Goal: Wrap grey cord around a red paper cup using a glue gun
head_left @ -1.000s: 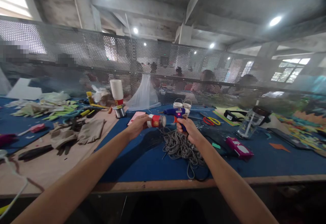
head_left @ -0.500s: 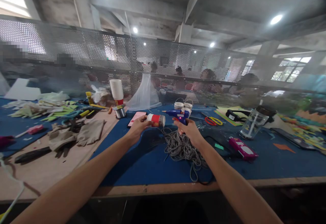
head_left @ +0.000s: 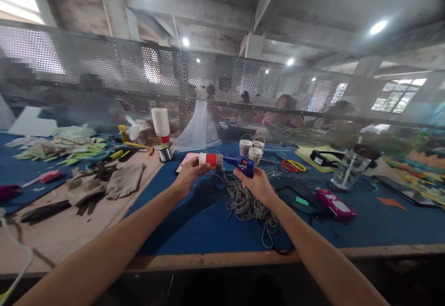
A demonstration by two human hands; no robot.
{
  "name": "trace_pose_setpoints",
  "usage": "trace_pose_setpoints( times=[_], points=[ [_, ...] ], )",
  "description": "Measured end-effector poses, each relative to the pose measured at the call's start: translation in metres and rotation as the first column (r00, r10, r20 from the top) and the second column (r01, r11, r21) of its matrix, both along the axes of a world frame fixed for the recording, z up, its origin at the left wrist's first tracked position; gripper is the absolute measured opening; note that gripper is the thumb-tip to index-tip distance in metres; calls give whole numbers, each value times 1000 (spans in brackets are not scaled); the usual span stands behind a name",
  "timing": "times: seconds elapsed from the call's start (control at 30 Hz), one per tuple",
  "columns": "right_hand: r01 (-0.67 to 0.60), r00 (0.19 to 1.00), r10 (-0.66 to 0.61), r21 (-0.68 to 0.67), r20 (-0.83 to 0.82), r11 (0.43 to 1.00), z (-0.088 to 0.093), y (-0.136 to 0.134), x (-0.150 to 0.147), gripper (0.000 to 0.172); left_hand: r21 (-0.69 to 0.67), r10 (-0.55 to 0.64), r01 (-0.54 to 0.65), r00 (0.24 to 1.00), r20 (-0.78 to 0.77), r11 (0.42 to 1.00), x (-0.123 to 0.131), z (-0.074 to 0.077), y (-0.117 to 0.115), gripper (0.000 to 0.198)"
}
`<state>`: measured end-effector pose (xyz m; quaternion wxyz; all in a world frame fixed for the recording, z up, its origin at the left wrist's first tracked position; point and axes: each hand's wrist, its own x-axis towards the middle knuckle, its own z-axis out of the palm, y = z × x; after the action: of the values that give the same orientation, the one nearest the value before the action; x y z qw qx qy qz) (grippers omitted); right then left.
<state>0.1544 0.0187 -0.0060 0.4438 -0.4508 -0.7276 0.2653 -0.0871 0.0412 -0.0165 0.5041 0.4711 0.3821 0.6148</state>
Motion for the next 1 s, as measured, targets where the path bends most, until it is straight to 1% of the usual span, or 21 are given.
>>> trace_pose_setpoints(
  times=[0.13, 0.33, 0.57, 0.67, 0.83, 1.0],
  points=[
    [36, 997, -39, 55, 70, 998, -5, 1, -1, 45, 39, -21, 20, 1000, 5, 999, -1, -3, 2, 31],
    [77, 973, -120, 208, 198, 975, -11, 4, -1, 44, 75, -40, 39, 999, 6, 996, -2, -4, 3, 34],
    [98, 946, -188, 318, 264, 943, -14, 6, 0, 43, 97, -8, 13, 999, -53, 995, 0, -2, -1, 30],
    [120, 933, -220, 332, 283, 936, -16, 8, 0, 42, 110, -18, 24, 998, -56, 994, 0, -3, -1, 31],
    [105, 932, -204, 317, 298, 942, -16, 8, 1, 41, 103, -9, 16, 998, -63, 995, 1, -4, 0, 31],
    [127, 919, -232, 318, 319, 939, -15, 7, 1, 41, 112, -22, 29, 998, -63, 993, 1, -4, 2, 32]
  ],
)
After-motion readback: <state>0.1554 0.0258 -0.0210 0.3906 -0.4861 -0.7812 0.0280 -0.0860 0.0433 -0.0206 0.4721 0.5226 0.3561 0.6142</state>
